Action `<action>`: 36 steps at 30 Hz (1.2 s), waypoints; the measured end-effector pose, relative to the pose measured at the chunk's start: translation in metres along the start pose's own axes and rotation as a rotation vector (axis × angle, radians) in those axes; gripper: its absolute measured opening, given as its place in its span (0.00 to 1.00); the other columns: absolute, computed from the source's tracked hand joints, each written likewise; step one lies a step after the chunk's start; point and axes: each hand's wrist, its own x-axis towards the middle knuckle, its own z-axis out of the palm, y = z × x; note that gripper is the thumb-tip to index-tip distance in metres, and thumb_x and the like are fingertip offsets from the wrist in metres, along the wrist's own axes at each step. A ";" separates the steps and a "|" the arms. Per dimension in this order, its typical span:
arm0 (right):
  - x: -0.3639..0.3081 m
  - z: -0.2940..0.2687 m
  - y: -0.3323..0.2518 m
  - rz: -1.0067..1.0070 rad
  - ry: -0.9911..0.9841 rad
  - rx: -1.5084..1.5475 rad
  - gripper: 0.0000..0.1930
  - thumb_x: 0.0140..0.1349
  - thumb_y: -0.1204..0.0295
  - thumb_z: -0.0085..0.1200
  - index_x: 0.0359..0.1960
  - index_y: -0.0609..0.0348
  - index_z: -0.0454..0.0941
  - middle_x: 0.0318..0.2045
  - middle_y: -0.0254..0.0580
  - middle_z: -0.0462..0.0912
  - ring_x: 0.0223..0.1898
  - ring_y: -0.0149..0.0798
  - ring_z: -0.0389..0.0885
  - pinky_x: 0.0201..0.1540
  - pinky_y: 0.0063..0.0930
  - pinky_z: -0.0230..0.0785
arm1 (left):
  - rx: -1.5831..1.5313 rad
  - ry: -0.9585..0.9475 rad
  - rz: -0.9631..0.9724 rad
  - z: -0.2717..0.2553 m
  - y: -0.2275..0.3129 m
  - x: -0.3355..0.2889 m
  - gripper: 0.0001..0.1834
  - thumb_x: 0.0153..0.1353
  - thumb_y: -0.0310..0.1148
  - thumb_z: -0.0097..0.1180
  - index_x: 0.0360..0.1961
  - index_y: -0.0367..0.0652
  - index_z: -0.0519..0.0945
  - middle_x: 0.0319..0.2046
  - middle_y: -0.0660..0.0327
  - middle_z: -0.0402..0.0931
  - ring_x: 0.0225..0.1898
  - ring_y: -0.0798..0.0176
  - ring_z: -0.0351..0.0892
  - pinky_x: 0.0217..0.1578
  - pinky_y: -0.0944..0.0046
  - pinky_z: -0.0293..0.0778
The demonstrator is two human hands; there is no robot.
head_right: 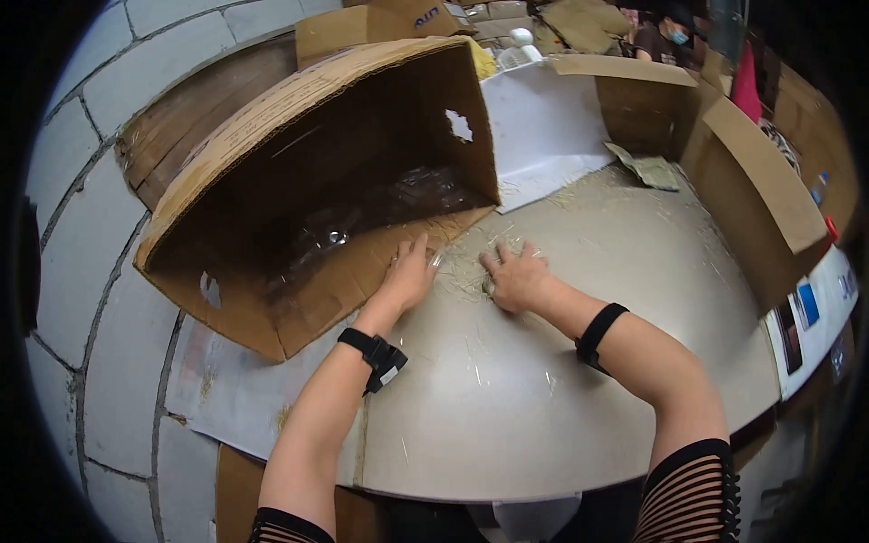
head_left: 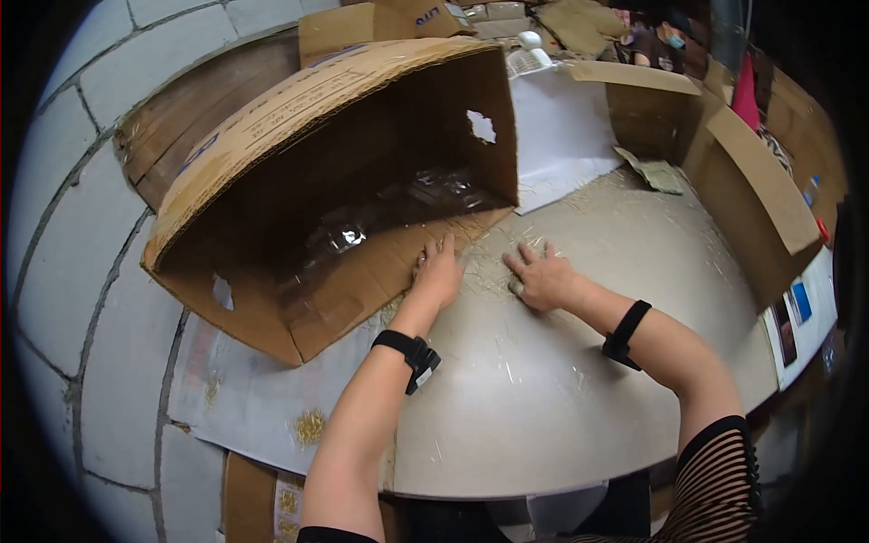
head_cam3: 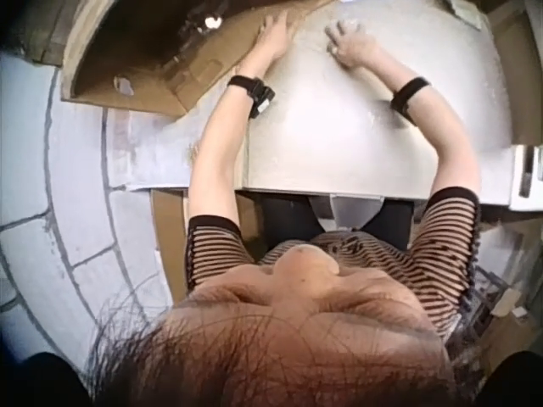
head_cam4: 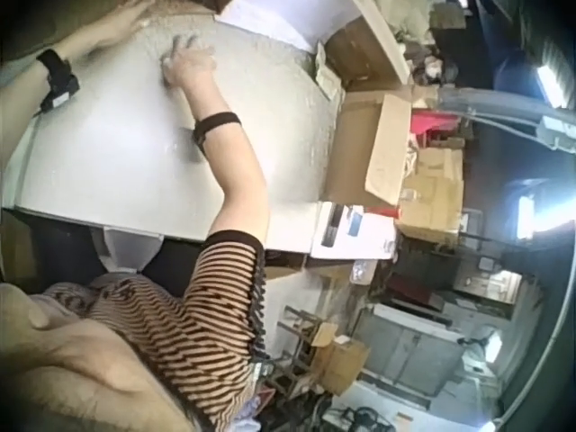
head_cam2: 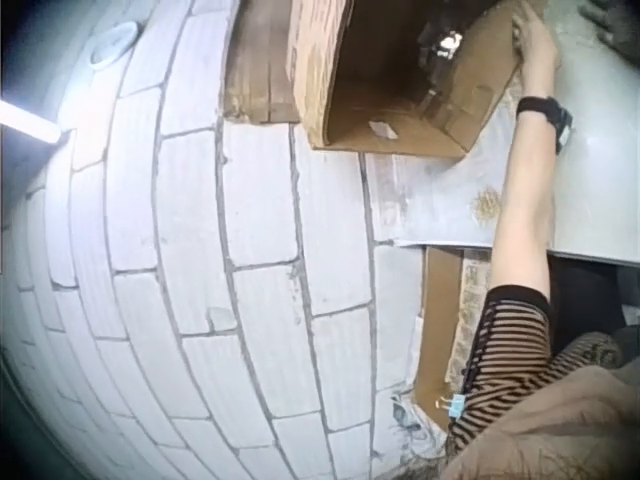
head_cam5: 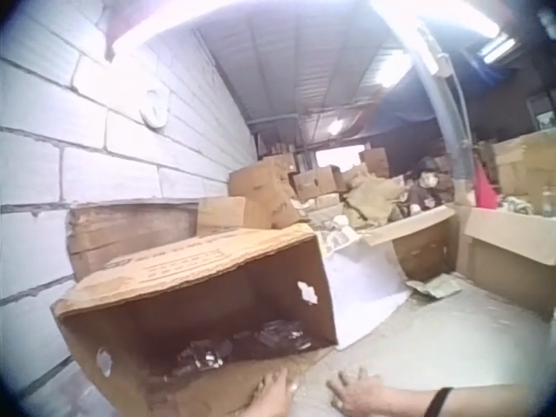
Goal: The person is manually sorting and packing small metal or plastic components into plastic containers and then placing those into larger boxes for shipment.
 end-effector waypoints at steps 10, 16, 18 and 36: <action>-0.182 0.060 0.009 -0.360 0.217 -0.039 0.31 0.58 0.67 0.42 0.62 0.73 0.55 0.67 0.54 0.51 0.68 0.55 0.46 0.69 0.46 0.38 | -1.669 -0.148 -0.069 -0.011 -0.001 -0.147 0.26 0.65 0.34 0.45 0.63 0.42 0.60 0.45 0.48 0.75 0.43 0.58 0.77 0.39 0.62 0.75; -0.235 0.021 -0.023 -0.122 0.109 0.178 0.22 0.58 0.70 0.48 0.56 0.56 0.69 0.60 0.47 0.65 0.58 0.51 0.67 0.55 0.46 0.65 | -1.730 -0.161 -0.034 0.014 0.029 -0.245 0.27 0.68 0.37 0.41 0.65 0.40 0.55 0.51 0.43 0.70 0.49 0.54 0.75 0.45 0.62 0.74; -0.244 0.010 -0.049 -0.224 0.606 0.526 0.19 0.57 0.70 0.51 0.52 0.58 0.72 0.52 0.49 0.74 0.51 0.49 0.74 0.49 0.42 0.69 | -1.639 -0.159 0.012 0.018 0.037 -0.274 0.27 0.68 0.37 0.41 0.65 0.41 0.54 0.52 0.42 0.69 0.48 0.55 0.75 0.44 0.63 0.74; -0.121 0.015 -0.041 -0.081 0.401 0.324 0.15 0.54 0.76 0.46 0.43 0.59 0.78 0.38 0.48 0.81 0.42 0.50 0.79 0.46 0.39 0.71 | -1.436 0.210 -0.157 0.019 0.002 -0.327 0.20 0.69 0.38 0.38 0.53 0.32 0.65 0.42 0.42 0.76 0.29 0.55 0.81 0.22 0.72 0.73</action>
